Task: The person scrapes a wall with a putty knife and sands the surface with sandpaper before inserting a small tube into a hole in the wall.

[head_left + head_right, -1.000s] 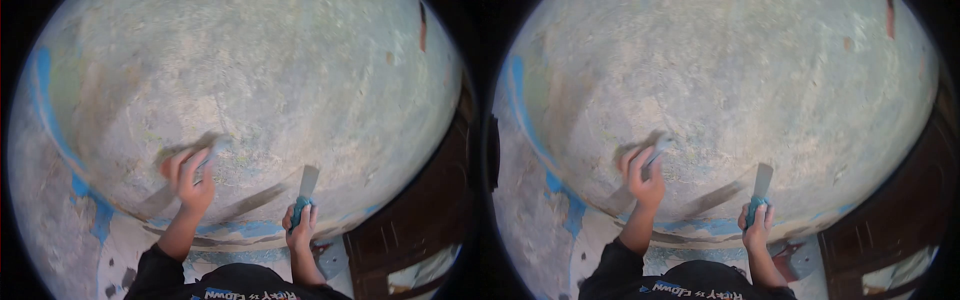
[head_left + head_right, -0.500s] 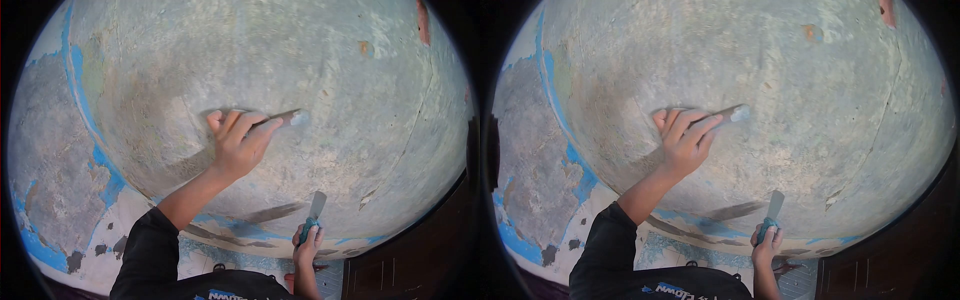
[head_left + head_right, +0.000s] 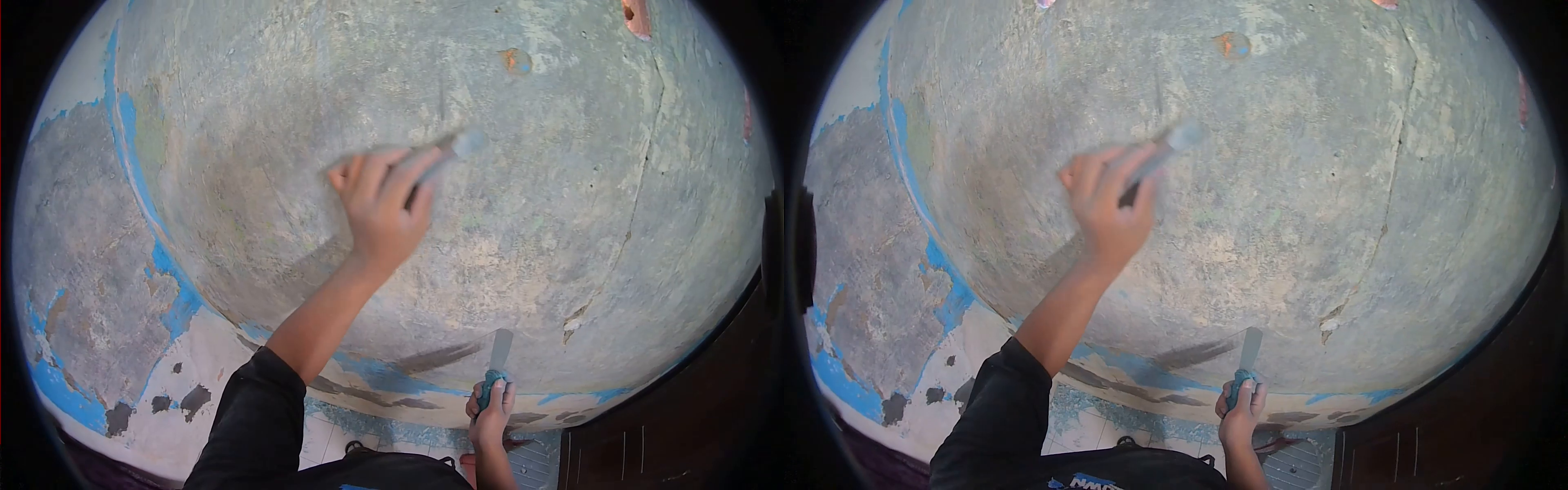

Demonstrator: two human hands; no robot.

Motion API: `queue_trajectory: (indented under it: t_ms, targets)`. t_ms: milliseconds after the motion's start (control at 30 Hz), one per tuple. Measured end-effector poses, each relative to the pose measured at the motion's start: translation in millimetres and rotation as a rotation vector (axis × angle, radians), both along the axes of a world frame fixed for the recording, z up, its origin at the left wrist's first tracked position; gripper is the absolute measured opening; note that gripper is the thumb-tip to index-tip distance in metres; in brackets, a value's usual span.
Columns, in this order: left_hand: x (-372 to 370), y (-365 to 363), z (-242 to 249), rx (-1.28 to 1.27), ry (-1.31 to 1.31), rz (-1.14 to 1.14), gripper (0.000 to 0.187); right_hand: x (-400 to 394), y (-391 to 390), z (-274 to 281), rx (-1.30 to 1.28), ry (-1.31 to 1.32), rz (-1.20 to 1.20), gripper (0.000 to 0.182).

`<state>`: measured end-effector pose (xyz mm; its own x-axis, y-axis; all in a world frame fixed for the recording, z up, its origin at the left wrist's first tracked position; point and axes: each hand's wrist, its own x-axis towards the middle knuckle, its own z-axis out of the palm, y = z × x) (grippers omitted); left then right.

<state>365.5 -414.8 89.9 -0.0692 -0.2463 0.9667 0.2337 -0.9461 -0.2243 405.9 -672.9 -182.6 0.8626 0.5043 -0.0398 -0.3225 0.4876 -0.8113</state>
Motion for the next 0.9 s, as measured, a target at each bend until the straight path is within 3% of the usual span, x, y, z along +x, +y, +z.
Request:
queue_trajectory:
  t_ms: [67, 233, 367, 467, 567, 667, 767, 900]
  targets:
    - [5, 0, 9, -0.040, -0.079, -0.024, 0.030, 0, -3, 1, 0.005, 0.015, 0.002, 0.017]
    - [17, -26, -14, 0.064, 0.150, -0.054, 0.029, 5, -12, 6, -0.007, -0.003, -0.016, 0.016]
    - [11, -6, 10, -0.158, -0.166, -0.058, 0.033, 9, -16, 8, -0.012, -0.003, -0.018, 0.017]
    - [14, -10, -1, -0.123, -0.058, -0.087, 0.035, 10, -20, 6, -0.010, 0.018, 0.008, 0.016]
    - [18, -29, -27, 0.002, 0.212, -0.105, 0.035, 9, -21, 4, -0.002, 0.027, 0.045, 0.016]
    - [13, -16, -13, -0.058, -0.043, -0.032, 0.034, 12, -22, 4, 0.000, 0.030, 0.050, 0.016]
    - [7, -3, 0, -0.140, -0.127, -0.093, 0.033, 11, -26, 4, -0.014, 0.038, 0.052, 0.015]
    - [11, -24, -56, 0.080, 0.292, -0.039, 0.030, 15, -25, -3, 0.000, 0.038, 0.079, 0.015]
